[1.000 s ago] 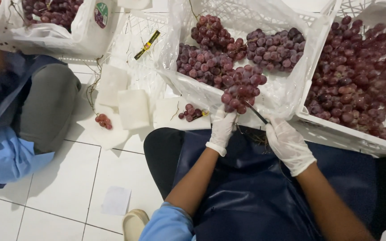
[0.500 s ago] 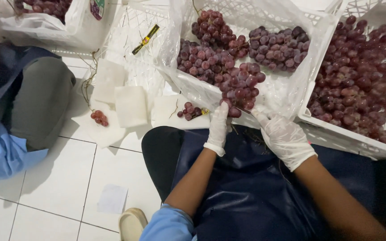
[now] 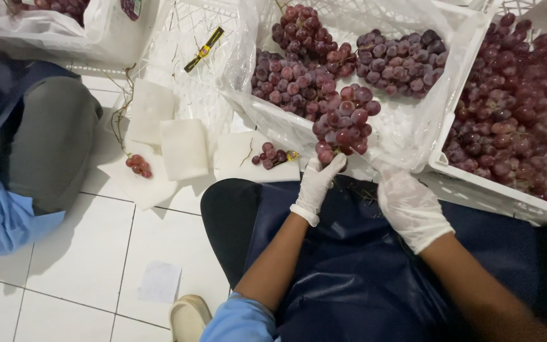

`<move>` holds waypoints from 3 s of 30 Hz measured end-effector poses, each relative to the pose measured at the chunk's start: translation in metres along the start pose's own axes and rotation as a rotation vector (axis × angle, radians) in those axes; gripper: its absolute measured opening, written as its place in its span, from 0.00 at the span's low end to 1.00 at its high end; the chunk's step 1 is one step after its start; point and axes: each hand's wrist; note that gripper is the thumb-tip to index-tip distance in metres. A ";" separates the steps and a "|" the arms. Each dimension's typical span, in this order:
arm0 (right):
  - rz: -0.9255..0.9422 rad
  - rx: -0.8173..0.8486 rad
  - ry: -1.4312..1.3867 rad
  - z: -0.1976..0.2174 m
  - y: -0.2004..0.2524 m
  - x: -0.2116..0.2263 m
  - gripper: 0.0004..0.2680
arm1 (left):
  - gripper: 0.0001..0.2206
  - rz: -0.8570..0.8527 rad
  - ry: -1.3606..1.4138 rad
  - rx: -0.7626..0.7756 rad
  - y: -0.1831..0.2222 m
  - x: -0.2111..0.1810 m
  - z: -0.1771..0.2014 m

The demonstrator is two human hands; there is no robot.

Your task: The person uses a knife to trim stems and sort red grapes between plastic crates while sitting on the tiled floor.

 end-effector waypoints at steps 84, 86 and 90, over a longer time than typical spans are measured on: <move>-0.180 -0.297 -0.828 0.166 0.028 0.068 0.08 | 0.18 0.074 -0.071 0.055 0.005 -0.048 -0.068; -0.423 -0.079 -0.809 0.158 0.022 0.062 0.12 | 0.16 0.104 -0.095 0.030 -0.002 -0.039 -0.066; -0.247 -0.337 -0.588 0.173 0.034 0.070 0.08 | 0.16 0.123 -0.118 0.021 0.003 -0.042 -0.066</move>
Point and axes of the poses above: each hand's wrist, its own y-axis away from the middle knuckle, its own z-axis out of the back of the hand, x = y × z, and after that the axes turned 10 degrees about x, right-handed
